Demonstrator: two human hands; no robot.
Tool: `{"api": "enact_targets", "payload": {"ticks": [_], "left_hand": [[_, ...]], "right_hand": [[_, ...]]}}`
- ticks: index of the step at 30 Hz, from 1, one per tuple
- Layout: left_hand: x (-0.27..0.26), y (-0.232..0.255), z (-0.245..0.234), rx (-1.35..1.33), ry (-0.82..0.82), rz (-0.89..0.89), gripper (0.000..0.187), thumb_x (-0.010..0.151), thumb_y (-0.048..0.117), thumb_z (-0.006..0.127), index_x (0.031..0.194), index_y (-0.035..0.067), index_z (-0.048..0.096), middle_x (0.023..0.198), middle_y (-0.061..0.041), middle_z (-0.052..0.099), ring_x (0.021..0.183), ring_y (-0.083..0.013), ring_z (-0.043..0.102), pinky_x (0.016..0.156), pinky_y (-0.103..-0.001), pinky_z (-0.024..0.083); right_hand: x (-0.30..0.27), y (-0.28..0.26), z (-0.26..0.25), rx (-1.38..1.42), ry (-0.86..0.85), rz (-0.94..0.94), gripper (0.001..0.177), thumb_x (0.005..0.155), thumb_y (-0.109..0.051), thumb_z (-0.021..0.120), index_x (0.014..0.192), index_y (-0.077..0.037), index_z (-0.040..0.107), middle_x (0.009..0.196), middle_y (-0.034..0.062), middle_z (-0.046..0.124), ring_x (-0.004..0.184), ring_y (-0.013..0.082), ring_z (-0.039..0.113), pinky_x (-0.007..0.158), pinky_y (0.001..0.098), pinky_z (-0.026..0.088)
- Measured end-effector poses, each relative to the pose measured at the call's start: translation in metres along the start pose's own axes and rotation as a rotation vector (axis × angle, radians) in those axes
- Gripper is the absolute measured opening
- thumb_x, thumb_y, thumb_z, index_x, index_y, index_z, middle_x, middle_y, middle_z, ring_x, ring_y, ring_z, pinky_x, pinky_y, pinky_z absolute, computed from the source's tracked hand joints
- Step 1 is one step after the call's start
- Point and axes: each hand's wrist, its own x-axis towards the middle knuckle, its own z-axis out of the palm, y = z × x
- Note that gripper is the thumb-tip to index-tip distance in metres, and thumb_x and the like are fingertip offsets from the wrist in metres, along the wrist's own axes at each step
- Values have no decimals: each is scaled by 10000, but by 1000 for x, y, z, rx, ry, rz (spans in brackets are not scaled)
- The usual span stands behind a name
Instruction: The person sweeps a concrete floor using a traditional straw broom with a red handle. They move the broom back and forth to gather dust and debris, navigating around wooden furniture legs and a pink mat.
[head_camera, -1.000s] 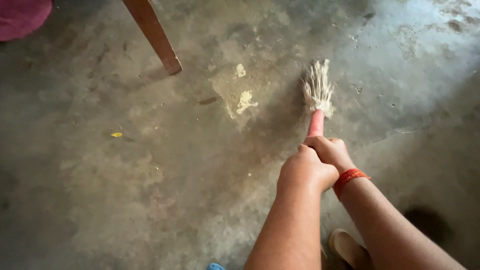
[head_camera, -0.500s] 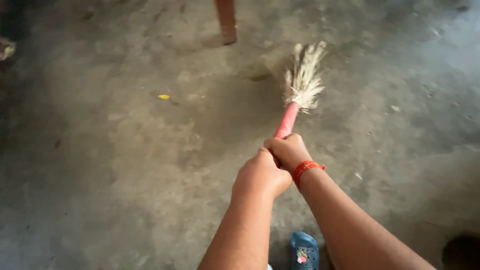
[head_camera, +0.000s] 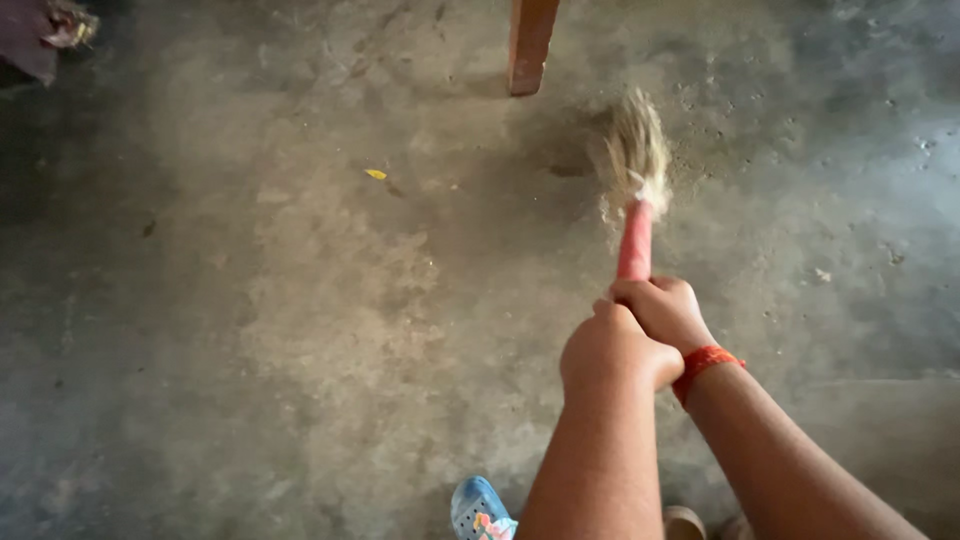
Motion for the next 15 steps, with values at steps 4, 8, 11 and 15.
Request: {"api": "enact_targets", "payload": {"ticks": [4, 8, 11, 15], "left_hand": [[10, -23, 7, 51, 15, 29, 516, 727, 196, 731, 1225, 79, 669, 1134, -158, 748, 1092, -317, 722, 928, -401, 577], [10, -58, -24, 131, 83, 29, 390, 723, 198, 742, 1100, 99, 757, 1103, -133, 751, 1073, -300, 723, 906, -392, 576], [3, -74, -66, 145, 94, -33, 345, 744, 202, 714, 1073, 108, 760, 1076, -117, 767, 1040, -287, 737, 861, -394, 596], [-16, -82, -100, 7, 163, -56, 362, 755, 210, 711, 1098, 102, 748, 1083, -123, 761, 1036, -293, 736, 852, -393, 594]], "right_hand": [[2, 21, 10, -11, -15, 101, 319, 809, -178, 704, 995, 80, 723, 898, 136, 756, 782, 219, 718, 687, 385, 553], [-9, 14, 60, -23, -72, 77, 380, 800, -199, 707, 1011, 116, 721, 904, 160, 733, 782, 239, 688, 656, 425, 526], [-16, -11, 100, -85, -159, 56, 398, 803, -222, 713, 1021, 111, 728, 913, 154, 743, 806, 233, 695, 669, 429, 529], [-20, -39, 132, -188, -302, 10, 398, 809, -228, 711, 1023, 108, 725, 920, 152, 742, 809, 231, 694, 670, 425, 529]]}}
